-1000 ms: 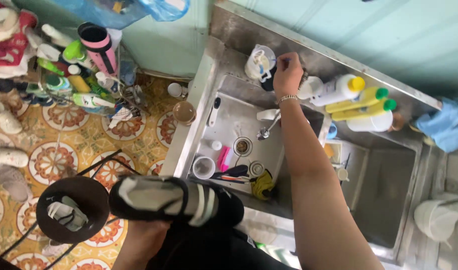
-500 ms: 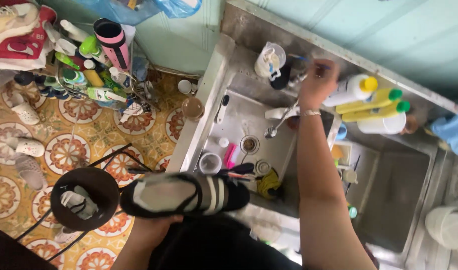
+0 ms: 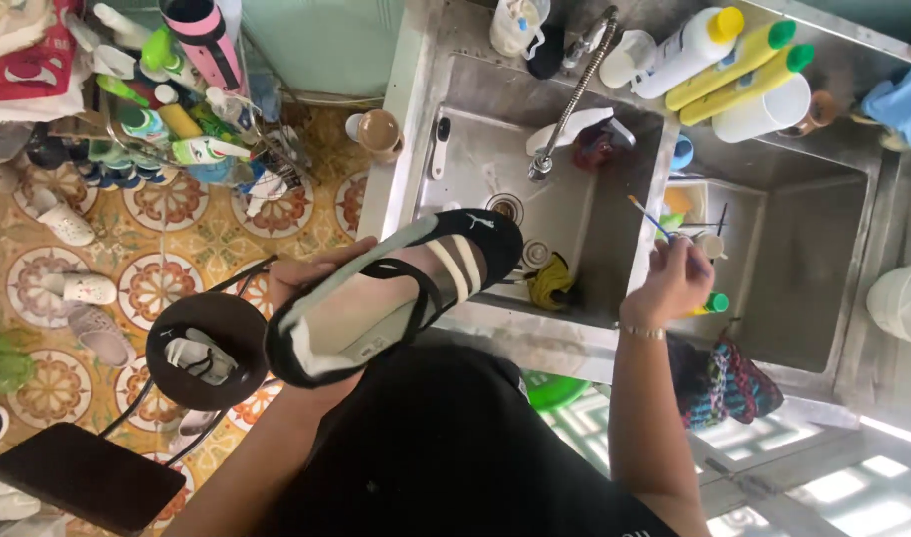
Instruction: Apply white liquid dye or paint to the stripes and details of a black sneaker using a thin brush.
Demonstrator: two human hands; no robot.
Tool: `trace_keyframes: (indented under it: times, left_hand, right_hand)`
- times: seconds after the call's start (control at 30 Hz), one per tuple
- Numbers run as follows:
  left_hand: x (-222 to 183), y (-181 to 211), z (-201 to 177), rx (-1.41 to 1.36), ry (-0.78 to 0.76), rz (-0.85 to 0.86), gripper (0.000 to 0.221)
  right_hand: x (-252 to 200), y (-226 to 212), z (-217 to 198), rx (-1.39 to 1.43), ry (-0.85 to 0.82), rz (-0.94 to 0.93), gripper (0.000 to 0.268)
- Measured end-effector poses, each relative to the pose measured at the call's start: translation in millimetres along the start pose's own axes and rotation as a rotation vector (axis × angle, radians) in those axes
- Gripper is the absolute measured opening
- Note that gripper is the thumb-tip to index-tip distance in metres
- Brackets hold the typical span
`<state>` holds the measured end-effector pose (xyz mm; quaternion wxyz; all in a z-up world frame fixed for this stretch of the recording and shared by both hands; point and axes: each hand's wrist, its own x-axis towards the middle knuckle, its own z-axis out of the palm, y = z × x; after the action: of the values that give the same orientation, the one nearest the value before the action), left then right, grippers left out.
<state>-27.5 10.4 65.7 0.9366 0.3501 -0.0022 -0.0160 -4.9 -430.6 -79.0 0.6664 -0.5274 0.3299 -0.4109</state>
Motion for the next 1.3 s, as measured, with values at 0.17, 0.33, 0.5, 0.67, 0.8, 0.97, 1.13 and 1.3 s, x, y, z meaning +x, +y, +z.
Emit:
trace_keyframes:
  times: [0.17,0.33,0.5,0.67,0.8,0.97,1.13,1.3]
  left_hand:
    - [-6.9,16.2,12.9,0.236,-0.026,0.057,0.031]
    - [-8.4,18.6,9.2,-0.238,0.214,-0.245,0.051]
    - [-20.9,23.1,26.6,0.476,-0.218,0.369,0.057]
    - [-23.7,27.9,30.1,0.438,-0.273,0.403,0.053]
    - [-26.4,32.6,33.7,0.457,-0.278,0.426,0.054]
    - [-33.7,31.9,25.4,0.429,-0.218,0.4,0.048]
    - [-35.9,29.5,26.3,0.461,-0.185,0.394,0.047]
    - [-41.0,27.2,19.7,0.368,-0.067,0.292,0.039]
  right_hand:
    - [-73.4,-86.6,13.4,0.271,-0.057,-0.047,0.011]
    - [-153.7,-165.7,41.7,0.491,-0.284,-0.083,0.013]
    - [-201.1,-184.7,56.7,0.476,-0.526,-0.258,0.022]
    - [-208.1,-182.4,61.4,0.457,-0.605,-0.307,0.026]
    - [-207.5,-183.0,61.2,0.408,-0.634,-0.334,0.027]
    - [-203.7,-185.2,55.4,0.423,-0.662,-0.314,0.027]
    - [-205.2,-189.4,57.6,0.45,-0.651,-0.299,0.027]
    - [-204.9,-191.1,59.0,0.364,-0.711,-0.326,0.027]
